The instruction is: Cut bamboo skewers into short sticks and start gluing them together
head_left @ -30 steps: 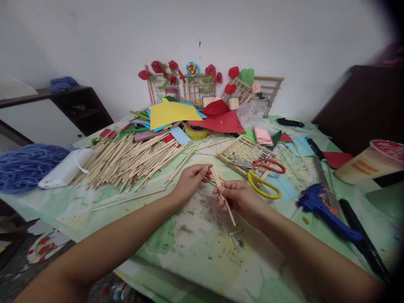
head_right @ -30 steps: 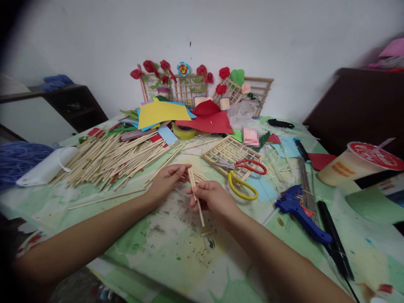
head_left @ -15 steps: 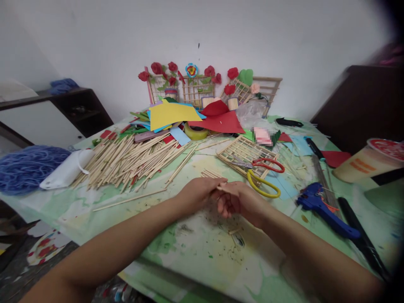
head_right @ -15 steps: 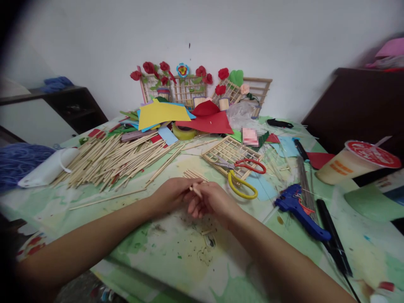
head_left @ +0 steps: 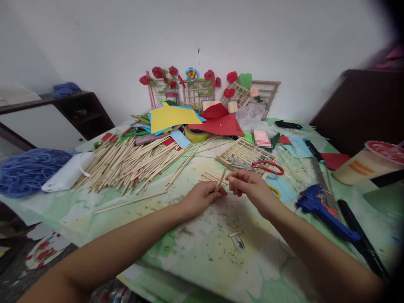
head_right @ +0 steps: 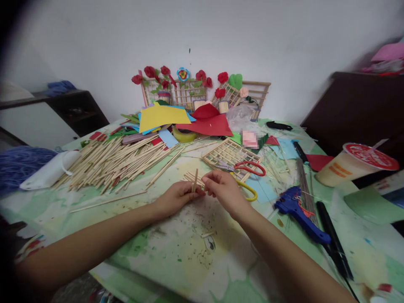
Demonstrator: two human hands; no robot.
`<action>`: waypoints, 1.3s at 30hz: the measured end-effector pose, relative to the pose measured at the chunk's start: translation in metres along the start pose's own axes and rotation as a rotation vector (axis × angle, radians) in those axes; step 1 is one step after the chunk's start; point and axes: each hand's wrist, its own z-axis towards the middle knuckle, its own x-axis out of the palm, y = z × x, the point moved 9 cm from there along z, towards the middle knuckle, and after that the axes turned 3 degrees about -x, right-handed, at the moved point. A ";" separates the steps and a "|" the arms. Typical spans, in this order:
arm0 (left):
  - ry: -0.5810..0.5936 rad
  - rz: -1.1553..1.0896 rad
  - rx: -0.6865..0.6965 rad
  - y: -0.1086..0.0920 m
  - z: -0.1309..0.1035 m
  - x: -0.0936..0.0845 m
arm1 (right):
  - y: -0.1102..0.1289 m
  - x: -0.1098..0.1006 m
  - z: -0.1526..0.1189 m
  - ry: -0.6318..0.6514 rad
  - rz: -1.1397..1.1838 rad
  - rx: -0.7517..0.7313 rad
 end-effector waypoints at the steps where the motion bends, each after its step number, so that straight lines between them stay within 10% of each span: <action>1: -0.014 -0.003 -0.004 0.000 0.000 -0.001 | 0.000 -0.001 0.001 -0.017 -0.050 -0.022; 6: -0.029 -0.296 -0.072 0.011 0.001 0.000 | 0.007 0.001 0.002 -0.054 -0.337 -0.126; 13: 0.366 -0.853 -0.290 0.010 -0.016 0.045 | 0.005 0.012 -0.001 -0.017 -0.221 -0.088; 19: 0.403 -0.831 -0.283 0.008 -0.015 0.046 | -0.012 0.022 -0.003 0.062 -0.045 0.066; 30: 0.261 -0.421 -0.126 0.016 -0.003 0.031 | 0.001 0.019 0.001 -0.019 -0.340 -0.239; 39: 0.215 -0.753 -0.210 0.020 0.001 0.033 | -0.010 0.013 0.001 -0.103 -0.246 -0.243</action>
